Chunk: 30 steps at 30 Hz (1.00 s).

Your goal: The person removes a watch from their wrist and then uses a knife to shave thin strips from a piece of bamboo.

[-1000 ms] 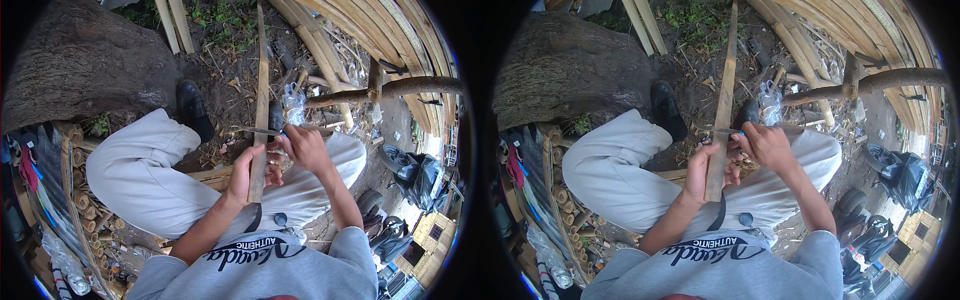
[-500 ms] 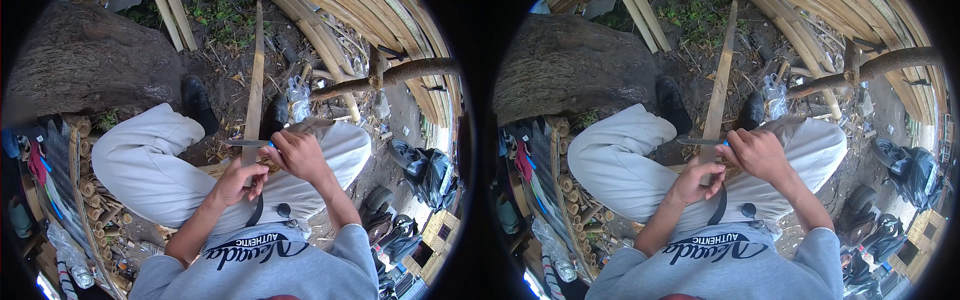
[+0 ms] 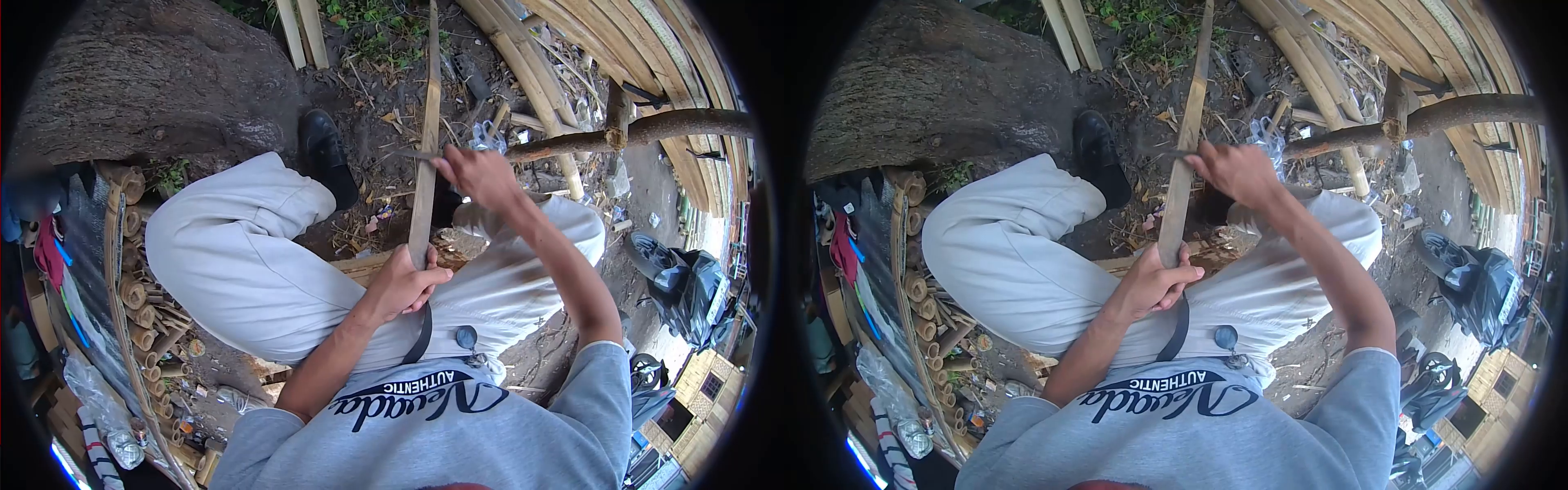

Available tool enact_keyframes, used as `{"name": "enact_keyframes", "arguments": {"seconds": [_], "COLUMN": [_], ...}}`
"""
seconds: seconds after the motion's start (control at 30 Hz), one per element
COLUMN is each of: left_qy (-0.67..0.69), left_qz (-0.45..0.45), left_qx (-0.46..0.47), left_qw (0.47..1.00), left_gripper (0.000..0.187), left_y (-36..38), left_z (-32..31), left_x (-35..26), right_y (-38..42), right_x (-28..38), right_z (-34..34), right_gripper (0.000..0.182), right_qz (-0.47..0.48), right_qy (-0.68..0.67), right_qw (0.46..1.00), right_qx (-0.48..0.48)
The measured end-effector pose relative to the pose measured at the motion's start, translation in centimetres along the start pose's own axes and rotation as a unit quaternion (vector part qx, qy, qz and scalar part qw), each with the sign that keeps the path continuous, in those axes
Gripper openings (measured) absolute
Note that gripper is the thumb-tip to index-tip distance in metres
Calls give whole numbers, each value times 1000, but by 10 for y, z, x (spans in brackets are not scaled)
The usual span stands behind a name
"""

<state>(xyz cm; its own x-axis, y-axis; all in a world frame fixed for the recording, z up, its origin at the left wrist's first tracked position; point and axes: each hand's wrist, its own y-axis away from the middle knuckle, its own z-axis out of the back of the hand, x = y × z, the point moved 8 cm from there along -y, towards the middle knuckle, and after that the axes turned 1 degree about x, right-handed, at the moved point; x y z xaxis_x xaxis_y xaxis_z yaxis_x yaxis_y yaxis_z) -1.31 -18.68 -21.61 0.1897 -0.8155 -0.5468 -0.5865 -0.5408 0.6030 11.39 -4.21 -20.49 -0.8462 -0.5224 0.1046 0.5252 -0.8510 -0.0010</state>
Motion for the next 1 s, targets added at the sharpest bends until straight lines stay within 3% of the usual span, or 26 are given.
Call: {"name": "enact_keyframes", "arguments": {"seconds": [0.03,0.17,0.23,0.3,0.37,0.4,0.47,0.5,0.53,0.57,0.6,0.63,0.67,0.7,0.73,0.77,0.8,0.87,0.93,1.0], "left_qy": [-17,-4,34,86,92,96,178,178,203,228,225,228,231,304,303,378,448,473,530,559], "left_qz": [-5,-18,-13,-12,-25,-22,-33,-24,-43,-63,-61,-78,-96,-118,-119,-128,-136,-158,-150,-139], "left_qx": [1,27,39,48,75,76,115,118,126,132,133,100,66,138,136,81,26,36,40,0], "left_qw": [1000,999,999,995,993,992,977,977,970,963,963,965,966,935,936,913,883,866,834,817], "left_gripper": [26,26,24,24,31,31,56,56,67,79,79,85,91,93,93,92,91,89,86,84], "left_y": [-2,-2,2,2,1,0,-1,-1,0,0,-1,-5,-8,-10,-12,-12,-11,-8,-9,-9], "left_z": [-2,-8,-5,-2,-4,-5,-13,-14,-14,-13,-14,-9,-2,-5,-5,-3,3,3,4,8], "left_x": [2,-7,-14,-15,-13,-10,-7,-4,-7,-11,-9,-8,-5,-7,-1,-4,-4,-8,-6,3], "right_y": [-17,-50,-49,-28,-1,11,32,36,41,46,50,58,55,51,47,38,35,21,18,14], "right_x": [-26,-92,-79,-41,0,7,14,14,9,0,-5,-6,-6,-4,-3,-7,-8,-2,3,14], "right_z": [-11,-11,24,42,51,47,30,32,26,15,6,-1,4,7,8,11,5,13,15,23], "right_gripper": [41,46,46,42,40,40,42,47,47,49,51,51,51,51,50,45,45,37,29,32], "right_qz": [-54,-135,-172,-147,-189,-191,-201,-231,-239,-285,-326,-363,-361,-352,-342,-302,-300,-203,-203,-62], "right_qy": [-3,0,-65,-253,-271,-270,-323,-377,-378,-436,-492,-578,-580,-593,-606,-538,-540,-370,-344,-250], "right_qw": [998,991,983,953,943,943,922,893,891,849,801,721,720,714,707,780,780,903,913,966], "right_qx": [37,8,-22,-75,38,43,71,80,79,88,96,122,122,123,123,105,105,82,88,-4]}}
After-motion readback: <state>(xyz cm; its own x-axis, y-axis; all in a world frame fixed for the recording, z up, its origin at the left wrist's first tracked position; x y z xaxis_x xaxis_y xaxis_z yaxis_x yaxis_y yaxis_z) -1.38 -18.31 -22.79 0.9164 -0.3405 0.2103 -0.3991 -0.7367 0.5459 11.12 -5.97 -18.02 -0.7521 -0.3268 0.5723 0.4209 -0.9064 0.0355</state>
